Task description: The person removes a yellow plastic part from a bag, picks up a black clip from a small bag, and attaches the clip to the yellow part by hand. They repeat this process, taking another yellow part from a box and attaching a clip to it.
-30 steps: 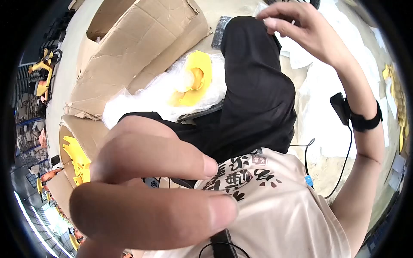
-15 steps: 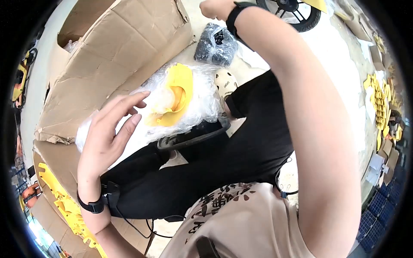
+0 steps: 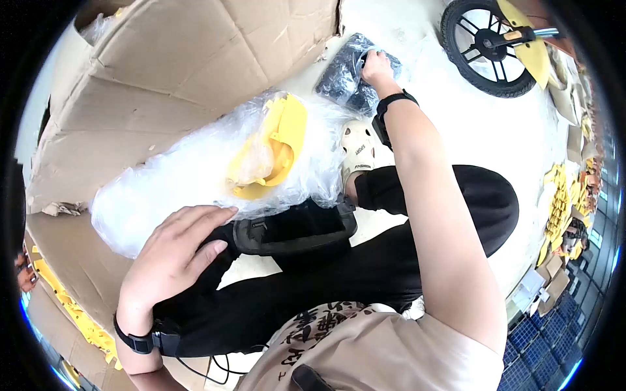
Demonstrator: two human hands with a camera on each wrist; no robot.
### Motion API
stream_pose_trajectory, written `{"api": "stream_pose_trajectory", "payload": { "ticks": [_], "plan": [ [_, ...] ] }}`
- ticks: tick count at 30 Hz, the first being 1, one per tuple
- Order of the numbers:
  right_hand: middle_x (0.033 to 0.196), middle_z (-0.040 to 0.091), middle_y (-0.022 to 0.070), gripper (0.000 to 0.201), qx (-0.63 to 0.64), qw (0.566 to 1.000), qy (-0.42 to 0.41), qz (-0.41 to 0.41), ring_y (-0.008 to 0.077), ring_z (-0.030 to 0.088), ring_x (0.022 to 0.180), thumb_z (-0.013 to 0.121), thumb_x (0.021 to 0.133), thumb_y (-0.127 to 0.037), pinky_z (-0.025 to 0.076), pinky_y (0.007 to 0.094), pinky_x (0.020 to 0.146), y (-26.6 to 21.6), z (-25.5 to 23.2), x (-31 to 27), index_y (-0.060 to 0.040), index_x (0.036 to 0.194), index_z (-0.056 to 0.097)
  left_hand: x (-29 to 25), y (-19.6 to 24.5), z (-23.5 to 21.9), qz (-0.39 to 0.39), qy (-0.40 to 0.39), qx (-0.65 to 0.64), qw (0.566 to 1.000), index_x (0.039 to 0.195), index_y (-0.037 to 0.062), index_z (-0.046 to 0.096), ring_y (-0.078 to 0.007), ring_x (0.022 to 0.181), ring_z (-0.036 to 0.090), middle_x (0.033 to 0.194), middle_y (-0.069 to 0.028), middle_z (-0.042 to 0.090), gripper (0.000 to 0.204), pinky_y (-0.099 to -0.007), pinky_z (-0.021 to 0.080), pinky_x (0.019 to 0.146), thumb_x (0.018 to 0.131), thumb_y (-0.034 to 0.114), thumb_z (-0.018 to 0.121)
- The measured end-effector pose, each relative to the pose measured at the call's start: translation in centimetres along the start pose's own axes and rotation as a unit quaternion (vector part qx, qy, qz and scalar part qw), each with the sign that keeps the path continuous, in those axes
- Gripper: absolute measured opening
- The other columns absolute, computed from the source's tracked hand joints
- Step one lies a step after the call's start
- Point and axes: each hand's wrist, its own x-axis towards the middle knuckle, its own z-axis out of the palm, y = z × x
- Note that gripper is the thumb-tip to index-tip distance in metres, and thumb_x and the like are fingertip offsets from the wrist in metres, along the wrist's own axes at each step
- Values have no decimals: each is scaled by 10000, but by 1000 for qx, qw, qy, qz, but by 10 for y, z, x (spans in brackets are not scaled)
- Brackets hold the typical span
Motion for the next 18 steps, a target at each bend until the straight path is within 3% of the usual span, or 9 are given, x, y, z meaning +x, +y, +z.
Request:
{"api": "stream_pose_trajectory", "payload": {
  "ticks": [5,7,13,14,15,18],
  "plan": [
    [1213,562,262,603,9,989,26,-145,436,559,1139,732,767,-185,456,470,1000,18,8,-4,-84,1319,512,4,-12,3,17,11,11,1000,1308,63,569,-343,1126,567,1213,-148,611,400,-412,450,990,927,178,601],
    [1286,529,263,646,11,991,-12,-132,425,538,1188,723,779,-183,446,451,1023,20,10,3,-93,1371,480,4,-22,11,15,24,28,999,1303,61,571,-339,1120,571,1206,-148,613,393,-414,454,986,931,187,596],
    [1292,548,225,609,-26,993,3,-115,405,549,1188,725,824,-269,456,451,1016,28,24,11,-140,1372,494,12,-28,21,10,-3,13,1000,1309,46,560,-346,1112,575,1207,-165,613,391,-417,461,974,937,164,582],
    [1217,595,232,516,-9,994,15,-111,387,552,1173,725,807,-230,455,444,1001,23,23,10,-120,1286,564,13,-28,23,2,-11,15,1000,1311,45,557,-350,1113,575,1208,-168,613,394,-417,462,973,936,162,582],
    [1238,586,213,474,-20,993,-23,-117,382,553,1175,727,800,-225,461,444,996,18,18,11,-128,1244,592,14,-27,25,3,-13,19,1000,1311,45,557,-350,1113,575,1208,-168,613,394,-417,462,973,936,162,582],
    [1212,612,199,422,-24,994,-5,-107,377,554,1177,727,791,-218,464,442,997,9,18,6,-128,1191,628,17,-27,34,0,-25,8,1000,1314,44,554,-355,1112,579,1208,-172,613,397,-414,465,973,935,160,580]
  ]
}}
